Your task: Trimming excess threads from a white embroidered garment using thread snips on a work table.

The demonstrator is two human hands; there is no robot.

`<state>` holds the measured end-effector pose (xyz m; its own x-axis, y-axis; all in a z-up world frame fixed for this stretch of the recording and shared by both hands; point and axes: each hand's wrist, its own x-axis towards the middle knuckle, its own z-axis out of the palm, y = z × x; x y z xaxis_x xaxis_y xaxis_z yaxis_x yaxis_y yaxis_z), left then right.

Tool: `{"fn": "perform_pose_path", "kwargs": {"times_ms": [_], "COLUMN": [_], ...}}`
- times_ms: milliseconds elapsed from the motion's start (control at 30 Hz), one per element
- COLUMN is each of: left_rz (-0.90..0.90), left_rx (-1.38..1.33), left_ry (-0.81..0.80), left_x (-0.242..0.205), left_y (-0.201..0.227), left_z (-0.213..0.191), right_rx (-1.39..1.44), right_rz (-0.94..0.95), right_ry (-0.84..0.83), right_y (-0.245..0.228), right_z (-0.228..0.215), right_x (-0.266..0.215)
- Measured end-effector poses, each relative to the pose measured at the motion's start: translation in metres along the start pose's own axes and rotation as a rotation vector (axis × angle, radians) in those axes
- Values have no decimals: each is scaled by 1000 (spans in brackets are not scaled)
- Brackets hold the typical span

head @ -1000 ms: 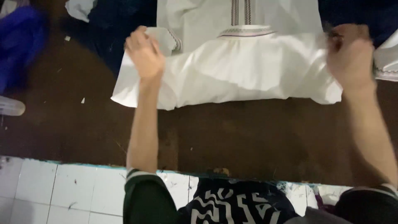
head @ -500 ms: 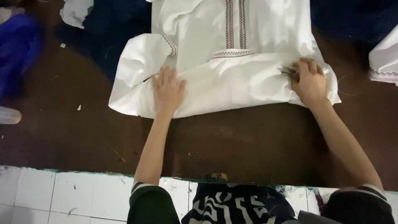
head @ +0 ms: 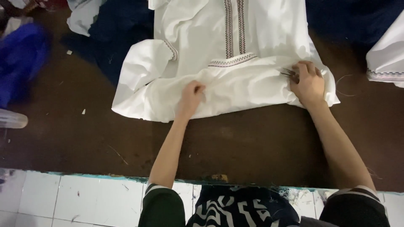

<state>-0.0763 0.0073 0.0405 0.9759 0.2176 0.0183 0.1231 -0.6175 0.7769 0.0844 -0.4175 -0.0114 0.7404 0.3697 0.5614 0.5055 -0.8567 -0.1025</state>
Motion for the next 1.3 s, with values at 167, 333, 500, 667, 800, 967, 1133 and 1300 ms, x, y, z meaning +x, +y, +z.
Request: {"fn": "perform_pose_path", "kwargs": {"times_ms": [167, 333, 500, 667, 800, 967, 1133, 1300], "left_rz": [40, 114, 292, 236, -374, -902, -1477, -538], "left_rx": [-186, 142, 275, -118, -258, -127, 930, 1036], "left_ry": [128, -7, 153, 198, 31, 131, 69, 693], "left_x": [-24, -76, -81, -126, -222, -392, -532, -326], "left_y": [15, 46, 44, 60, 71, -70, -277, -111], "left_z": [12, 68, 79, 29, -56, -134, -153, -146], "right_rx": [-40, 51, 125, 150, 171, -3, 193, 259], "right_rz": [31, 24, 47, -74, -64, 29, 14, 188], "right_ry": [-20, -132, -191, -28, -21, -142, -112, -206], "right_y": [-4, -6, -10, -13, -12, -24, -30, -56], "right_z": [-7, -16, -30, -38, -32, -47, -53, -84], "right_x": [-2, 1, 8, 7, 6, 14, 16, 26]}}
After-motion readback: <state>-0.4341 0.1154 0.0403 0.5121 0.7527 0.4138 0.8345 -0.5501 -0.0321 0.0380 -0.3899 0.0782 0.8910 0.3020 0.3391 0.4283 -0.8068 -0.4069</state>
